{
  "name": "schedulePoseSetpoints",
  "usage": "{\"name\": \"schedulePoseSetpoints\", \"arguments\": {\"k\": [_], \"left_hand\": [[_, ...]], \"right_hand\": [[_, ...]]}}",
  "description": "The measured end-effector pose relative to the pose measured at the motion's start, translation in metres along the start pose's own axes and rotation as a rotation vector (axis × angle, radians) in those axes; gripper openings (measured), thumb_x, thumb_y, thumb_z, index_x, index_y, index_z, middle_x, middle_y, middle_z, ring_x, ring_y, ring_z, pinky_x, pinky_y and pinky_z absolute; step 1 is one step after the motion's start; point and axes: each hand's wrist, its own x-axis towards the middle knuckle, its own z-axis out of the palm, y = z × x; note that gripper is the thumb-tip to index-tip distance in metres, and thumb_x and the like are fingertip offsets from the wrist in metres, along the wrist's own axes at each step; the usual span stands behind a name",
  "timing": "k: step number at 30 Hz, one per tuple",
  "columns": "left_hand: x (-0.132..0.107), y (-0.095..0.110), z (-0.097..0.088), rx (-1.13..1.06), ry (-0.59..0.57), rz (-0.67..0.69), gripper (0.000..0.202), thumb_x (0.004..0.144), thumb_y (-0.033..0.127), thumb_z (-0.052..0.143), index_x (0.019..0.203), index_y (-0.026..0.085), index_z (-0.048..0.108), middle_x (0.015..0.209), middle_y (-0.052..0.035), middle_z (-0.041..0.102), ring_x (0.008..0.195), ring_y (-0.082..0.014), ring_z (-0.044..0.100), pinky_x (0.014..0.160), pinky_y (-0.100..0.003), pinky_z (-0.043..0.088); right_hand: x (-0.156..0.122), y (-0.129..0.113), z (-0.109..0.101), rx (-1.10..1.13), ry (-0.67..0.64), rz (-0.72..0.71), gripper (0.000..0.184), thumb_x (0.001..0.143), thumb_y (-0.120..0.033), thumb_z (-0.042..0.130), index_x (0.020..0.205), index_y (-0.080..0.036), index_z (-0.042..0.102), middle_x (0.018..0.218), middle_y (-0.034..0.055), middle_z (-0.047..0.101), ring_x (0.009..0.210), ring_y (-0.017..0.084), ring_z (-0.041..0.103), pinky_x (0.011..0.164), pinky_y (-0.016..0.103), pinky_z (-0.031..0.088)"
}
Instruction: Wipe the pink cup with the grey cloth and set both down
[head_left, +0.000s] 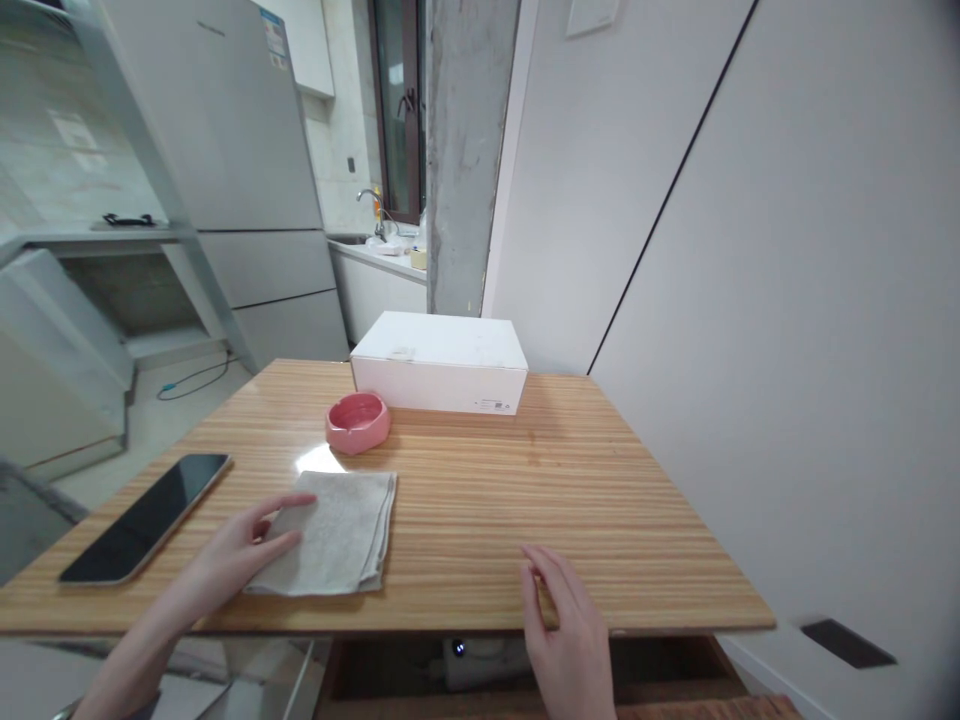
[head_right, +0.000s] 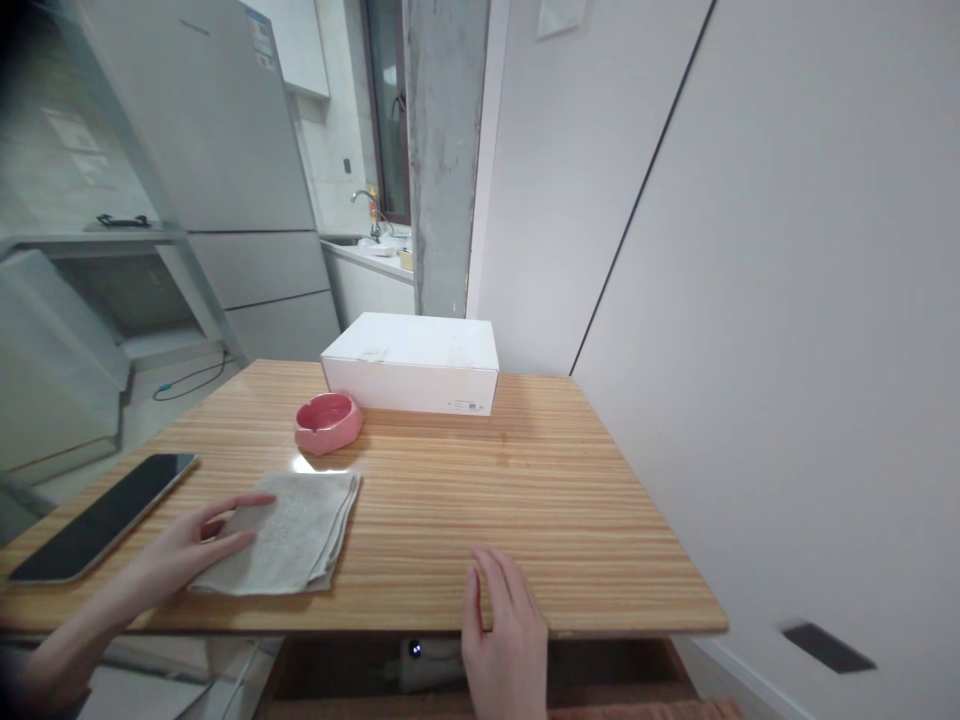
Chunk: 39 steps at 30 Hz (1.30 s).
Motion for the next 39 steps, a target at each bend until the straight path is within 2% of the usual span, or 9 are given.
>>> {"name": "schedulePoseSetpoints", "arguments": {"k": [3, 6, 9, 11, 13, 15, 19, 24, 39], "left_hand": [[0.001, -0.024, -0.018, 0.199, 0.095, 0.062, 0.044, 0.067, 0.045, 0.061, 0.107, 0.025, 0.067, 0.105, -0.0031, 0.069, 0.086, -0.0241, 0.064, 0.07, -0.029, 0.051], [-0.002, -0.029, -0.019, 0.404, 0.22, 0.114, 0.04, 0.069, 0.039, 0.054, 0.104, 0.025, 0.068, 0.104, -0.0064, 0.069, 0.091, -0.0274, 0.063, 0.077, -0.037, 0.051], [-0.011, -0.003, 0.008, 0.67, 0.537, 0.156, 0.039, 0.074, 0.036, 0.049, 0.105, 0.019, 0.066, 0.109, -0.0153, 0.062, 0.099, -0.0355, 0.058, 0.085, -0.051, 0.046], [-0.018, 0.026, 0.039, 0.69, 0.616, 0.279, 0.039, 0.081, 0.04, 0.046, 0.109, 0.018, 0.063, 0.116, -0.0161, 0.058, 0.102, -0.0335, 0.056, 0.09, -0.05, 0.043], [-0.023, 0.055, 0.074, 0.556, 0.486, 0.399, 0.03, 0.087, 0.038, 0.043, 0.1, 0.02, 0.063, 0.105, -0.01, 0.062, 0.094, -0.024, 0.06, 0.086, -0.036, 0.046], [-0.023, 0.077, 0.106, 0.516, 0.29, 0.415, 0.029, 0.092, 0.035, 0.038, 0.081, 0.021, 0.062, 0.086, -0.0051, 0.064, 0.079, -0.0179, 0.062, 0.072, -0.028, 0.046], [-0.014, 0.093, 0.141, 0.64, 0.099, 0.374, 0.032, 0.094, 0.03, 0.035, 0.073, 0.02, 0.057, 0.073, -0.0032, 0.066, 0.067, -0.0177, 0.063, 0.059, -0.028, 0.039], [-0.007, 0.086, 0.15, 0.688, 0.033, 0.41, 0.032, 0.094, 0.028, 0.033, 0.075, 0.02, 0.057, 0.076, -0.0039, 0.067, 0.071, -0.0195, 0.064, 0.059, -0.029, 0.036], [-0.009, 0.084, 0.149, 0.655, 0.04, 0.412, 0.031, 0.093, 0.028, 0.036, 0.072, 0.02, 0.057, 0.075, -0.0042, 0.067, 0.071, -0.018, 0.063, 0.061, -0.028, 0.036]], "right_hand": [[0.001, 0.015, -0.005, -0.028, -0.004, 0.062, 0.023, 0.093, -0.03, 0.045, 0.107, -0.021, 0.061, 0.103, 0.007, 0.067, 0.095, 0.019, 0.064, 0.084, 0.032, 0.051], [0.005, 0.023, -0.009, -0.034, 0.0, 0.092, 0.023, 0.094, -0.032, 0.044, 0.103, -0.021, 0.062, 0.102, 0.0072, 0.067, 0.094, 0.019, 0.064, 0.083, 0.031, 0.05], [0.013, 0.021, -0.007, -0.031, -0.019, 0.103, 0.023, 0.094, -0.033, 0.043, 0.094, -0.02, 0.063, 0.091, 0.0066, 0.068, 0.081, 0.017, 0.065, 0.074, 0.028, 0.05], [0.021, 0.014, 0.0, -0.036, -0.067, 0.1, 0.027, 0.095, -0.033, 0.041, 0.085, -0.02, 0.062, 0.079, 0.0049, 0.067, 0.069, 0.015, 0.063, 0.065, 0.026, 0.047], [0.03, 0.006, 0.01, -0.066, -0.128, 0.081, 0.031, 0.096, -0.033, 0.039, 0.077, -0.02, 0.06, 0.069, 0.0028, 0.064, 0.061, 0.014, 0.06, 0.059, 0.025, 0.041], [0.037, 0.0, 0.023, -0.135, -0.187, 0.061, 0.035, 0.096, -0.033, 0.038, 0.071, -0.02, 0.058, 0.061, 0.0012, 0.061, 0.055, 0.013, 0.057, 0.055, 0.025, 0.035], [0.044, -0.004, 0.041, -0.238, -0.326, 0.015, 0.036, 0.097, -0.03, 0.036, 0.068, -0.02, 0.055, 0.061, 0.0008, 0.063, 0.055, 0.014, 0.058, 0.054, 0.027, 0.028], [0.041, -0.001, 0.045, -0.252, -0.365, -0.028, 0.032, 0.097, -0.026, 0.037, 0.07, -0.021, 0.053, 0.067, 0.0005, 0.064, 0.061, 0.015, 0.06, 0.056, 0.027, 0.027], [0.04, -0.002, 0.041, -0.223, -0.368, -0.025, 0.03, 0.096, -0.026, 0.038, 0.07, -0.021, 0.052, 0.065, -0.0008, 0.063, 0.06, 0.014, 0.06, 0.056, 0.027, 0.027]]}}
